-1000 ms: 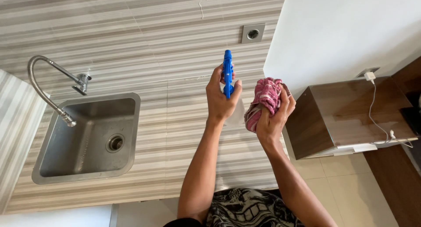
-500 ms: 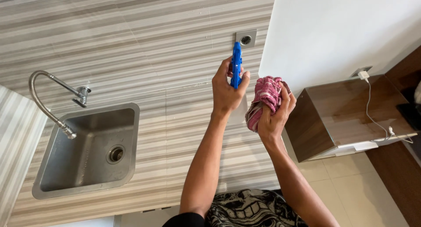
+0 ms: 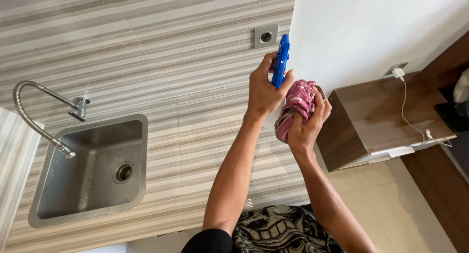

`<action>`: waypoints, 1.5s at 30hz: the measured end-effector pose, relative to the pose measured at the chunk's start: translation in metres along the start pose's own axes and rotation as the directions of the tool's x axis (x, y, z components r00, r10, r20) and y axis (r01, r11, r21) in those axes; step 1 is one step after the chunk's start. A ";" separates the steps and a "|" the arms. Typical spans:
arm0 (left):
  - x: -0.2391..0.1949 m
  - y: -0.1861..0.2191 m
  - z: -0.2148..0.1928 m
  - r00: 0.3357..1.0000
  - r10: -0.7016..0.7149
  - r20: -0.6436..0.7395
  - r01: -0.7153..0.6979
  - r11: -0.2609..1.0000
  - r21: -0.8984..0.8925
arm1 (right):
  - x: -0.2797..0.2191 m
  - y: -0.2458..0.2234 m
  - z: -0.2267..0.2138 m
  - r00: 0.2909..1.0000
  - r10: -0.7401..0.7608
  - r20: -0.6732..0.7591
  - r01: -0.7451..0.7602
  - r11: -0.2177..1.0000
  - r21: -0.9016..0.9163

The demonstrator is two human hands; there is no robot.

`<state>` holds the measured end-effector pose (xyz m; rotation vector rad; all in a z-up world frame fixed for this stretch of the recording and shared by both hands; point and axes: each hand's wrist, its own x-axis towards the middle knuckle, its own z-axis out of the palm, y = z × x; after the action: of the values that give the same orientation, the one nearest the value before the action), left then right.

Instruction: The person rinses a red and white striped cloth in a stainless steel sink, then uses a blue spray bottle to wet the tiled wall behind the sink. They wipe the wall with the cloth, rinse the cloth again, and repeat the process of spraying and wiping the wall surface.

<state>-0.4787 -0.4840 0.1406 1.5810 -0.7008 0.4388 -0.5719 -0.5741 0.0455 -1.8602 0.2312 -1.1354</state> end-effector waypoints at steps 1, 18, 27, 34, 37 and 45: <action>0.003 -0.001 0.003 1.000 -0.017 0.014 0.017 1.000 -0.001 | 0.001 0.002 0.000 1.000 0.005 -0.008 -0.005 1.000 -0.003; -0.021 -0.054 -0.021 0.979 -0.118 -0.169 0.136 0.986 0.097 | 0.010 0.017 0.024 0.997 -0.021 0.068 0.021 1.000 -0.002; -0.023 -0.062 -0.005 0.984 -0.098 -0.148 0.118 0.984 0.132 | 0.009 0.030 0.026 0.992 0.038 0.121 -0.039 0.999 0.006; -0.060 -0.099 0.018 0.937 -0.268 -0.223 0.305 0.939 0.155 | 0.014 0.053 0.009 0.997 0.058 0.045 -0.057 0.998 -0.013; -0.083 -0.119 0.029 0.920 -0.334 -0.204 0.369 0.915 0.165 | 0.015 0.059 0.006 0.998 0.064 0.023 -0.063 0.998 -0.018; -0.121 -0.143 0.049 0.842 -0.540 -0.008 0.537 0.836 0.113 | 0.008 0.061 0.004 0.997 0.079 -0.001 -0.079 0.995 -0.054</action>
<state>-0.4796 -0.5069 -0.0514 1.8075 -0.2213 0.0363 -0.5478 -0.6107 0.0021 -1.8821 0.3350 -1.0835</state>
